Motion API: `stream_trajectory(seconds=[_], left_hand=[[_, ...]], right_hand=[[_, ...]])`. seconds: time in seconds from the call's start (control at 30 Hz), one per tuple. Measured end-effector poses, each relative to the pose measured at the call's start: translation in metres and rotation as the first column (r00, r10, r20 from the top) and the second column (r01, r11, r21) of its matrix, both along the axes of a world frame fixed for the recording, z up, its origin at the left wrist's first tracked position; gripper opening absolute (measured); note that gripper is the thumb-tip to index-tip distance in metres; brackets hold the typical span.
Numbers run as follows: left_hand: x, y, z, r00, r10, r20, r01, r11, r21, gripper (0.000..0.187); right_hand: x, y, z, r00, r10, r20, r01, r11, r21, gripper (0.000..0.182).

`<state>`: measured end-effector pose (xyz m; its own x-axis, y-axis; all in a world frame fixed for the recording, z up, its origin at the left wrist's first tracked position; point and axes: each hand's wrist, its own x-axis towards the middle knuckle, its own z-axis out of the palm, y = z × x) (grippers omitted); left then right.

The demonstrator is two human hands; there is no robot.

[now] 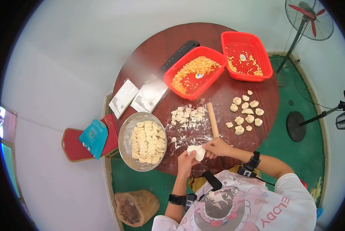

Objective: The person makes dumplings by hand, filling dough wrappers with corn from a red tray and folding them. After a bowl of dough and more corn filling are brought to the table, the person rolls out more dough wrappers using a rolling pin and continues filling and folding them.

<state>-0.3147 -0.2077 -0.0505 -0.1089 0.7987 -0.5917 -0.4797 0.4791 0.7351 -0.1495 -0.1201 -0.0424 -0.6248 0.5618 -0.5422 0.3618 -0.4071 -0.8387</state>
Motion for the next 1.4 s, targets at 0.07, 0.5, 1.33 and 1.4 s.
stream_trajectory(seconds=[0.07, 0.5, 1.33, 1.4], left_hand=[[-0.003, -0.003, -0.011, 0.976, 0.032, -0.217, -0.031, 0.999, 0.008, 0.022], [-0.002, 0.013, -0.075, 0.902, -0.316, -0.294, 0.272, 0.945, -0.183, 0.02], [-0.038, -0.024, -0.086, 0.873, 0.168, -0.457, -0.235, 0.968, -0.093, 0.031], [-0.036, -0.034, -0.101, 0.811, 0.125, -0.571, -0.172, 0.985, -0.028, 0.025]], right_hand=[[0.004, 0.009, -0.012, 0.97, 0.032, 0.242, -0.129, 0.908, 0.399, 0.044], [0.021, 0.021, -0.086, 0.792, -0.234, 0.565, -0.105, 0.858, 0.503, 0.044], [0.067, -0.022, -0.086, 0.848, 0.134, 0.513, -0.527, 0.099, 0.844, 0.027], [0.066, -0.018, -0.087, 0.859, 0.152, 0.49, -0.5, 0.038, 0.865, 0.027]])
